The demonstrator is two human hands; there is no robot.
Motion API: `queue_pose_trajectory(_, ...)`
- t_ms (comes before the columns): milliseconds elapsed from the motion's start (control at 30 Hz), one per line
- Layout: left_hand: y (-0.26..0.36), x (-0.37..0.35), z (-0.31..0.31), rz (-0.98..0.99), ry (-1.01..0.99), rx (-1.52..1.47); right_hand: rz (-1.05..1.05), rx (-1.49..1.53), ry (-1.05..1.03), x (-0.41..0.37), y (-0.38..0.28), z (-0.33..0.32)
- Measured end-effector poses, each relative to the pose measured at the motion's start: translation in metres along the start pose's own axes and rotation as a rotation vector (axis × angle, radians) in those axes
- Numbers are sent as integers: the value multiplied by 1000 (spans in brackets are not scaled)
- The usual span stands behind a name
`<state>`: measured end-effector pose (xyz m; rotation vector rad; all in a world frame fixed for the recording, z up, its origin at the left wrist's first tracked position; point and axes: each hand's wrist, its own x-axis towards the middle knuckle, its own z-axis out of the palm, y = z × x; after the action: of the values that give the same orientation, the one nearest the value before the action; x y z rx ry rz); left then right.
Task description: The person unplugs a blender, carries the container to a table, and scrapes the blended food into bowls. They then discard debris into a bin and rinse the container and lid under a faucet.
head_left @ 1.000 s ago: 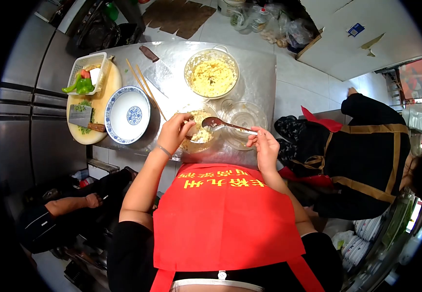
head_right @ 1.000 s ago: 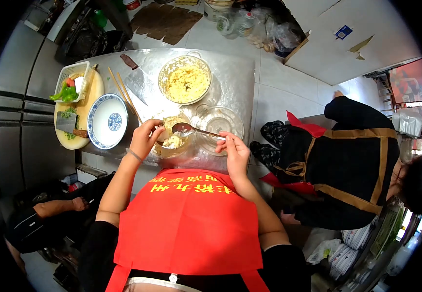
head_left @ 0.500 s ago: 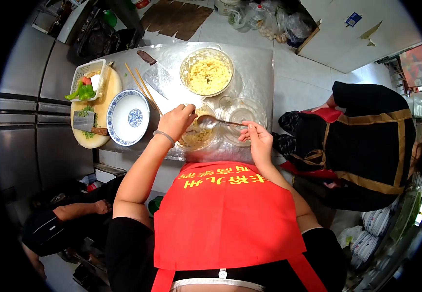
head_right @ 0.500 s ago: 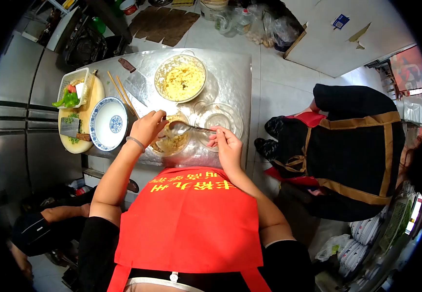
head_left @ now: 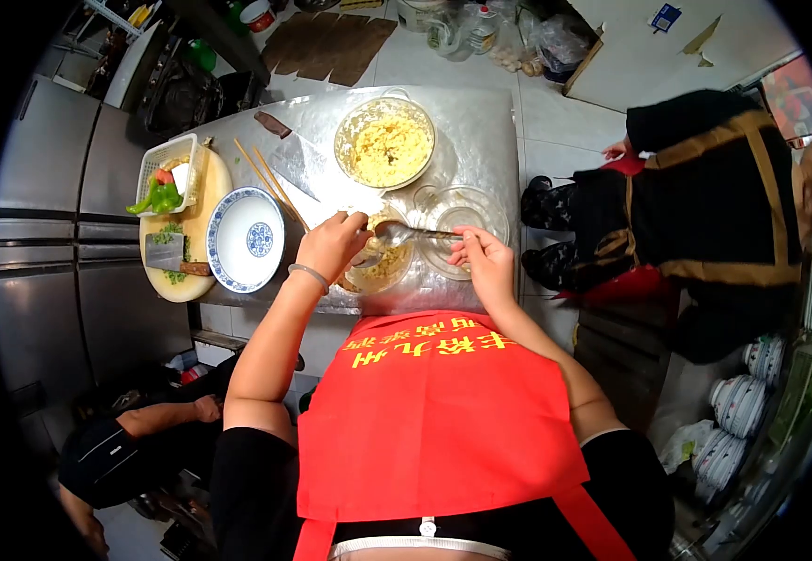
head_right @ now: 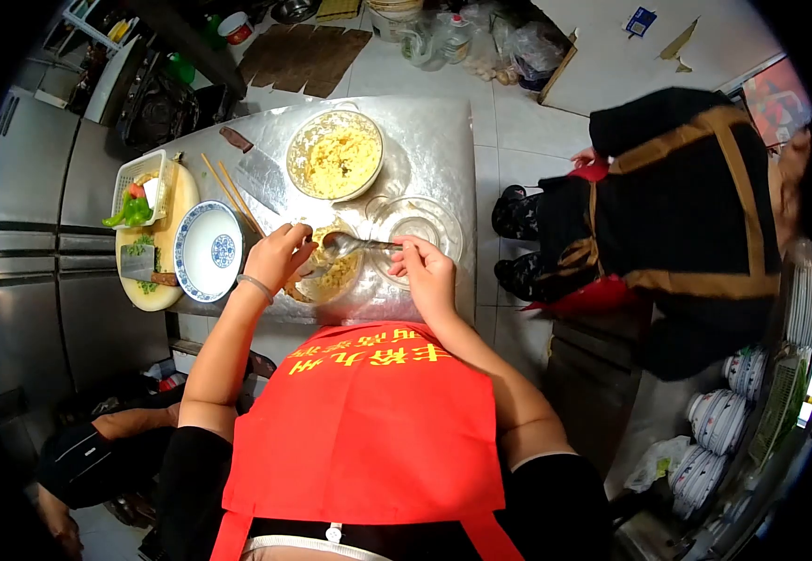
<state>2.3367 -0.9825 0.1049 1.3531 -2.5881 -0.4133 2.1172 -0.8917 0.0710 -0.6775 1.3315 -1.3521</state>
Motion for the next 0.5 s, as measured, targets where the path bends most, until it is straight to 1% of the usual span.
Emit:
queue_pose_trajectory(67,0,-3,2,49,57,-30,11,12,-34,-2,0,0)
queue_pose_trajectory(133,-3,-6,4,103,89,-48,-19,-25,10,0,0,1)
queue_pose_trajectory(267,-1,-10,1,94,84,-60,-29,-30,-41,0,-2,-2)
queue_pose_trajectory(333,0,-11,-1,125,108,-57,9,-58,-42,-2,1,1)
queue_pose_trajectory(400,-2,-11,3,133,112,-71,-97,-178,42,1,0,2)
queue_pose_trajectory(500,-3,-11,3,136,106,-67,-101,-185,14,0,-2,6)
